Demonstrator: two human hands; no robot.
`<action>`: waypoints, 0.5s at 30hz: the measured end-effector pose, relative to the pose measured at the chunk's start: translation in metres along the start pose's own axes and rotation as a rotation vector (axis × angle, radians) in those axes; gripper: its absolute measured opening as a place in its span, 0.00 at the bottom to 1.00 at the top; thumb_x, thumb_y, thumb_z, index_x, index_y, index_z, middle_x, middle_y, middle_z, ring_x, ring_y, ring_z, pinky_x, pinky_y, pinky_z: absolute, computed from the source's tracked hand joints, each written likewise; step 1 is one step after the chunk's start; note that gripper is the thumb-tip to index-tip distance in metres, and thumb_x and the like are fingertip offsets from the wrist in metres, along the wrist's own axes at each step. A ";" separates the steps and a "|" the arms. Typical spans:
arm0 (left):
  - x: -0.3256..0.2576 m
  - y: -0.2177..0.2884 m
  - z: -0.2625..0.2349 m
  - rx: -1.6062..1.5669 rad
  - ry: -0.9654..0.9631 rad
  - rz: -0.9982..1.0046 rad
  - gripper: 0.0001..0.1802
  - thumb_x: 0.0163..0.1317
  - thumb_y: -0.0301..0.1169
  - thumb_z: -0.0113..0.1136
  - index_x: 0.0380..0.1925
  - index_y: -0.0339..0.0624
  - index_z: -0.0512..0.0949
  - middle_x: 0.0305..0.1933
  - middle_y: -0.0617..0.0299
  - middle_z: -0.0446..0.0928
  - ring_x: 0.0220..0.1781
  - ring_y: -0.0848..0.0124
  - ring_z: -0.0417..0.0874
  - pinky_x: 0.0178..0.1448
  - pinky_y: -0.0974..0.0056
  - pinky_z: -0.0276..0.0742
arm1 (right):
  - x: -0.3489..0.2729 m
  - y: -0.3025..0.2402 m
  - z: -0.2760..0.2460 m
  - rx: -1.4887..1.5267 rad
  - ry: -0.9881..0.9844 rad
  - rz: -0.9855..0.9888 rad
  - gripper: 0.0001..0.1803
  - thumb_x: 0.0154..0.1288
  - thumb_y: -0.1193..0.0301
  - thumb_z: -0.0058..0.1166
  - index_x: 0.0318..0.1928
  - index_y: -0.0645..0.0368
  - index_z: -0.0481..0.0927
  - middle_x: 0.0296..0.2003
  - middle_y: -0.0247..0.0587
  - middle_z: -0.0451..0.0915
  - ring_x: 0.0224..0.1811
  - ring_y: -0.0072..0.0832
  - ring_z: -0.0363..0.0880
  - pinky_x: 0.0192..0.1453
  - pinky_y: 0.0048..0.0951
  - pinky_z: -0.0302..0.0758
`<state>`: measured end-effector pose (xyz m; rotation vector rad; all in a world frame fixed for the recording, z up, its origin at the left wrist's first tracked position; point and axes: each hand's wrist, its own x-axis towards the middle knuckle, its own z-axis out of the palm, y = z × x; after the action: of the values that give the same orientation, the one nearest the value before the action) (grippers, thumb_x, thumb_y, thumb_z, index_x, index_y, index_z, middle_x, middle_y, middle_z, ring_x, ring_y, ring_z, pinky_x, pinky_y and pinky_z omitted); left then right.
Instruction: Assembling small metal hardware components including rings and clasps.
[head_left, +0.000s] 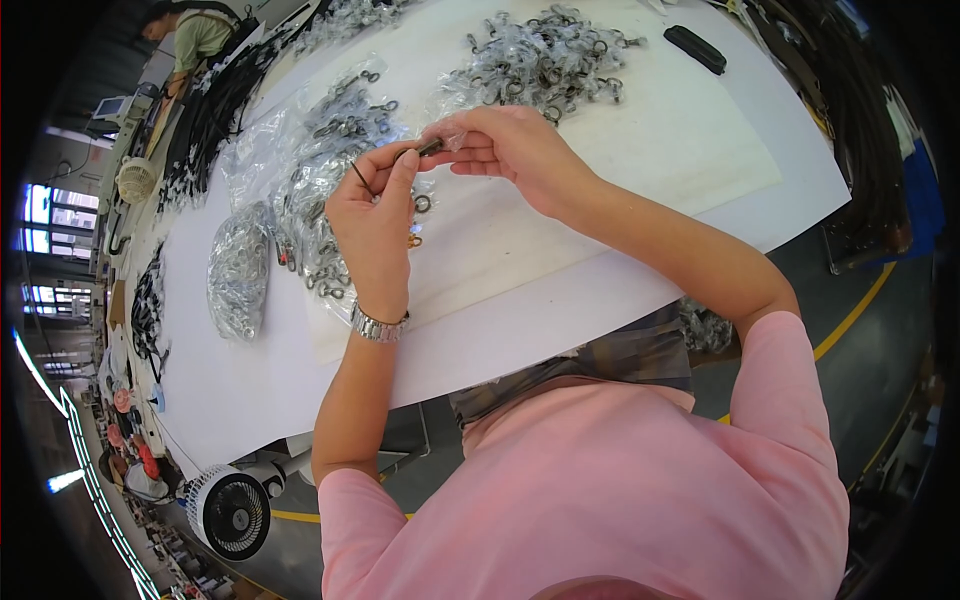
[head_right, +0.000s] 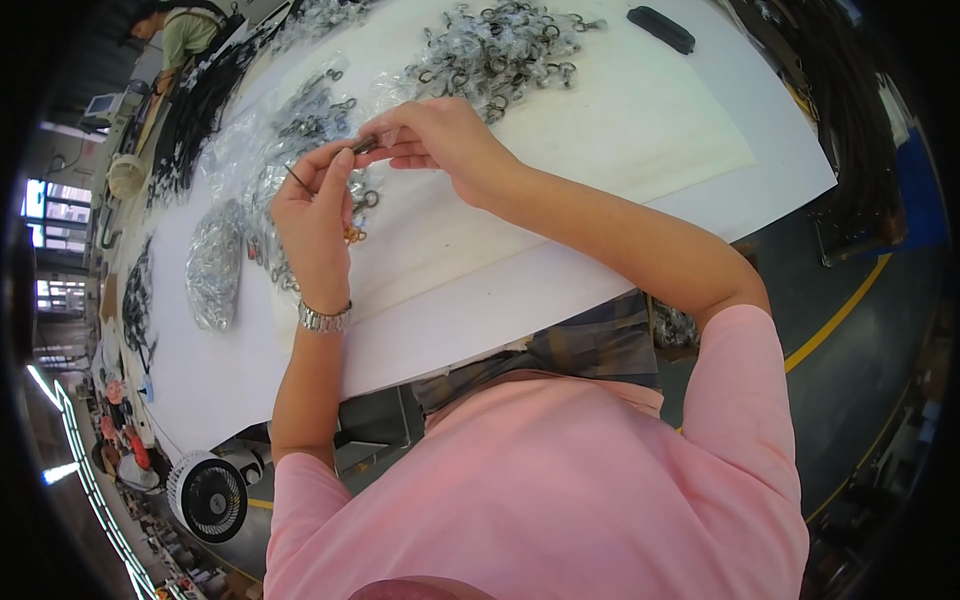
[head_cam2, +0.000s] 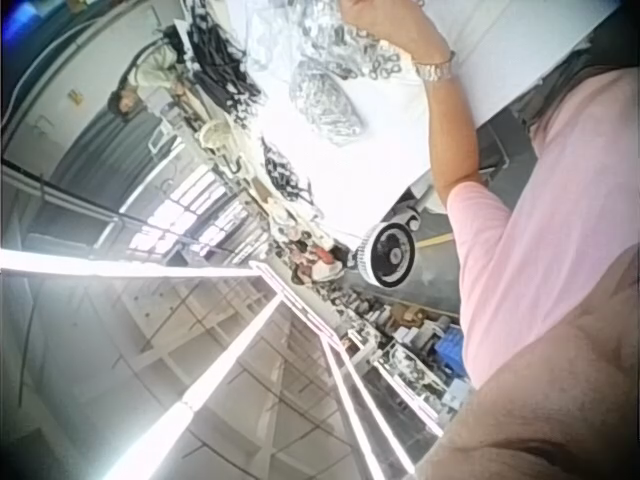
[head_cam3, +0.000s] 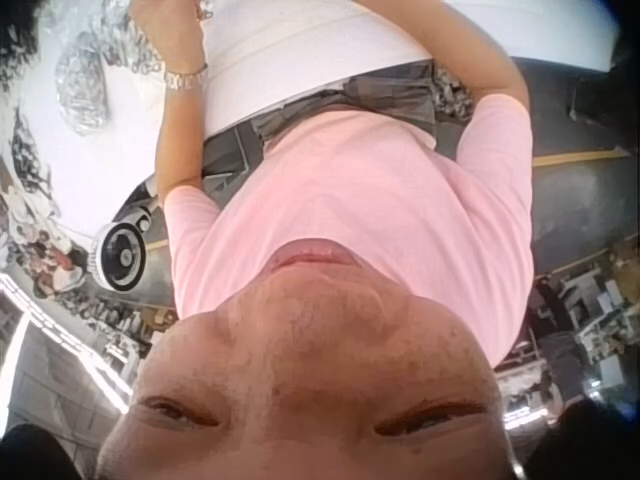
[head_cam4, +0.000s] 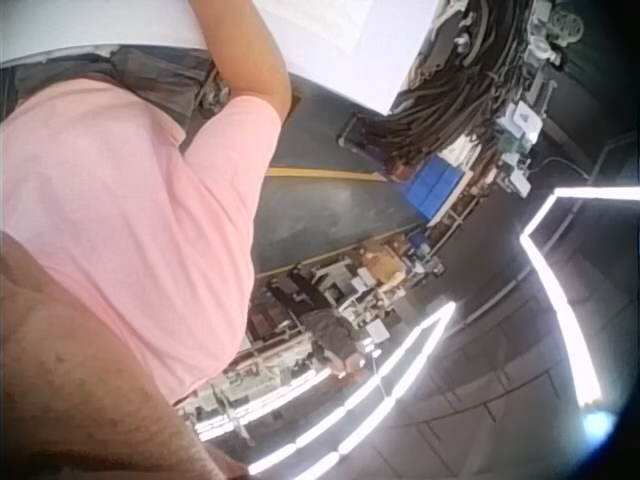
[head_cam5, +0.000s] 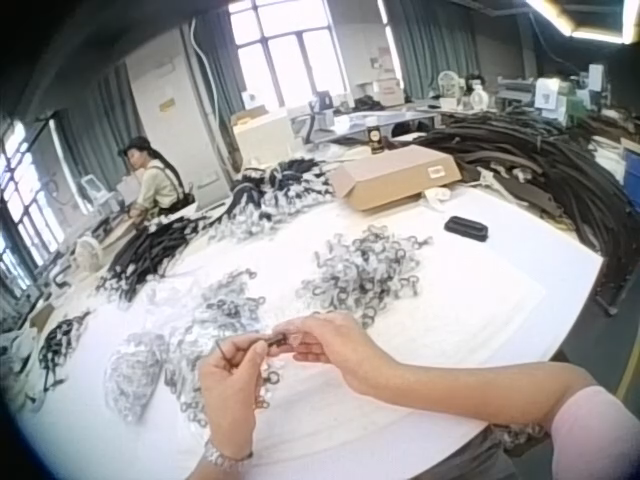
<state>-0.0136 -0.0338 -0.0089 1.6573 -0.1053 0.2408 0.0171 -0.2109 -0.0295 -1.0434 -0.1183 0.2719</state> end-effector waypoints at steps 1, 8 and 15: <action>0.000 0.001 0.001 0.000 0.000 0.000 0.09 0.72 0.28 0.63 0.46 0.33 0.85 0.37 0.60 0.88 0.19 0.89 0.63 0.22 0.79 0.54 | -0.001 0.000 0.000 0.000 0.000 0.000 0.17 0.73 0.61 0.56 0.45 0.63 0.86 0.41 0.38 0.88 0.48 0.30 0.90 0.55 0.27 0.79; -0.002 0.005 0.004 0.051 -0.004 0.006 0.09 0.72 0.27 0.63 0.46 0.33 0.85 0.36 0.60 0.89 0.19 0.89 0.63 0.22 0.79 0.55 | -0.001 0.002 -0.004 0.047 0.032 0.040 0.17 0.74 0.60 0.56 0.44 0.62 0.85 0.42 0.40 0.87 0.50 0.31 0.89 0.54 0.28 0.80; -0.002 0.001 0.003 -0.002 0.029 -0.012 0.09 0.72 0.28 0.65 0.44 0.33 0.84 0.33 0.62 0.87 0.19 0.89 0.64 0.22 0.79 0.56 | -0.003 0.000 0.000 0.016 0.030 0.031 0.14 0.71 0.61 0.59 0.42 0.60 0.86 0.41 0.36 0.87 0.48 0.29 0.90 0.54 0.27 0.79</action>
<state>-0.0149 -0.0373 -0.0087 1.6512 -0.0738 0.2552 0.0141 -0.2117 -0.0297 -1.0332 -0.0730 0.2845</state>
